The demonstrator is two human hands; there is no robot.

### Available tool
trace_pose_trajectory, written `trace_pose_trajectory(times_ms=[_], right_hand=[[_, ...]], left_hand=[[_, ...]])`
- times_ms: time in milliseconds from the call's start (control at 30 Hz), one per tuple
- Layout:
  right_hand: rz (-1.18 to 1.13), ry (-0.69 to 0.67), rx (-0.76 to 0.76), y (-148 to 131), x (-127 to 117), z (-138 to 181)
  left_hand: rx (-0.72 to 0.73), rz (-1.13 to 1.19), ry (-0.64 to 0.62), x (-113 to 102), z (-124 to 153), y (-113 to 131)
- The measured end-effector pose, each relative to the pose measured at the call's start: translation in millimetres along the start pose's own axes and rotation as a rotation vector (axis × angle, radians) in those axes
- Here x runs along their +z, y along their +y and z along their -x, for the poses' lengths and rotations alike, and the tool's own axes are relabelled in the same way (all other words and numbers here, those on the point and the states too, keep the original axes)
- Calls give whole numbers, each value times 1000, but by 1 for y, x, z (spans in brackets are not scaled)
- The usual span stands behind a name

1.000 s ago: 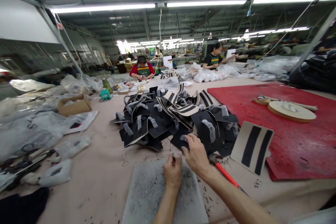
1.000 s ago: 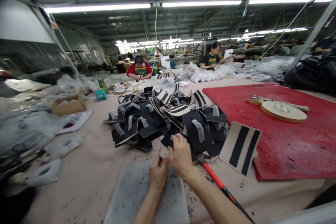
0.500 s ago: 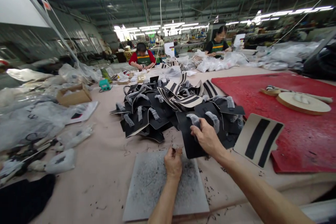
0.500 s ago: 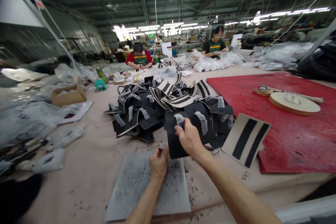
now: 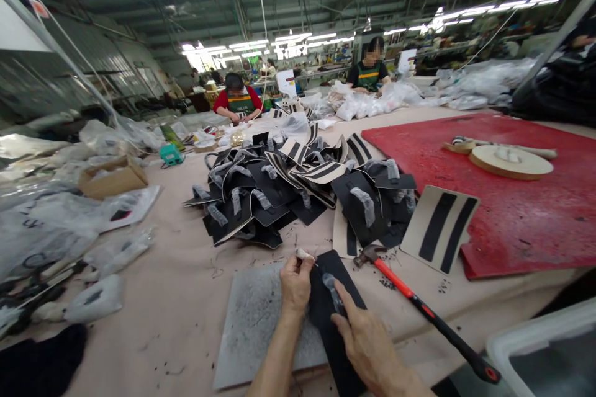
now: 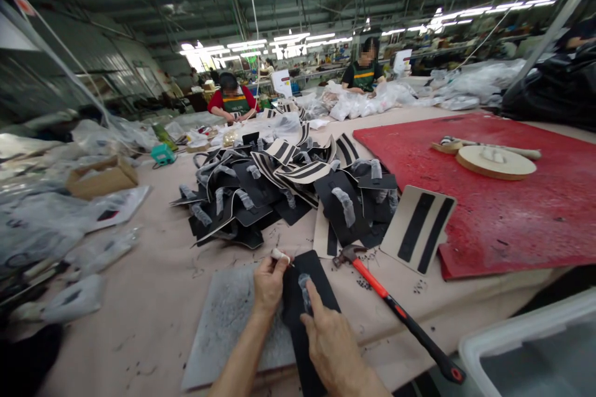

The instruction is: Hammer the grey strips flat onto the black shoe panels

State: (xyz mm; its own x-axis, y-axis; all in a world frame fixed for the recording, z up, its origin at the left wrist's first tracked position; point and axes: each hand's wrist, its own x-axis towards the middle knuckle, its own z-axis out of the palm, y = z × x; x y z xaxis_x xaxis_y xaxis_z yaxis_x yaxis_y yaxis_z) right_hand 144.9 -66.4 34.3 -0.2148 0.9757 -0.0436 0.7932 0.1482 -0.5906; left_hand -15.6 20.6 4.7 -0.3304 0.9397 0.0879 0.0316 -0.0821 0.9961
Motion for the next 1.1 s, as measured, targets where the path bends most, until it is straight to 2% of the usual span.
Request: trace_pose_trajectory(times_ms=[100, 400, 733, 867, 933, 1000, 1100], right_hand=[[75, 20, -9, -1, 9, 6], [43, -5, 49, -7, 11, 10], [-39, -33, 46, -5, 11, 12], [-135, -68, 41, -6, 1, 12], [-209, -38, 3, 4, -11, 9], [-178, 83, -13, 27, -26, 3], [124, 298, 20, 79, -47, -9]], left_hand=[[0, -22, -99, 7, -1, 2], [-12, -120, -224, 4, 2, 1], [57, -208, -257, 4, 5, 3], [87, -279, -260, 6, 7, 0], [129, -329, -248, 7, 9, -1], [176, -375, -231, 9, 11, -1], [233, -436, -224, 11, 13, 0]])
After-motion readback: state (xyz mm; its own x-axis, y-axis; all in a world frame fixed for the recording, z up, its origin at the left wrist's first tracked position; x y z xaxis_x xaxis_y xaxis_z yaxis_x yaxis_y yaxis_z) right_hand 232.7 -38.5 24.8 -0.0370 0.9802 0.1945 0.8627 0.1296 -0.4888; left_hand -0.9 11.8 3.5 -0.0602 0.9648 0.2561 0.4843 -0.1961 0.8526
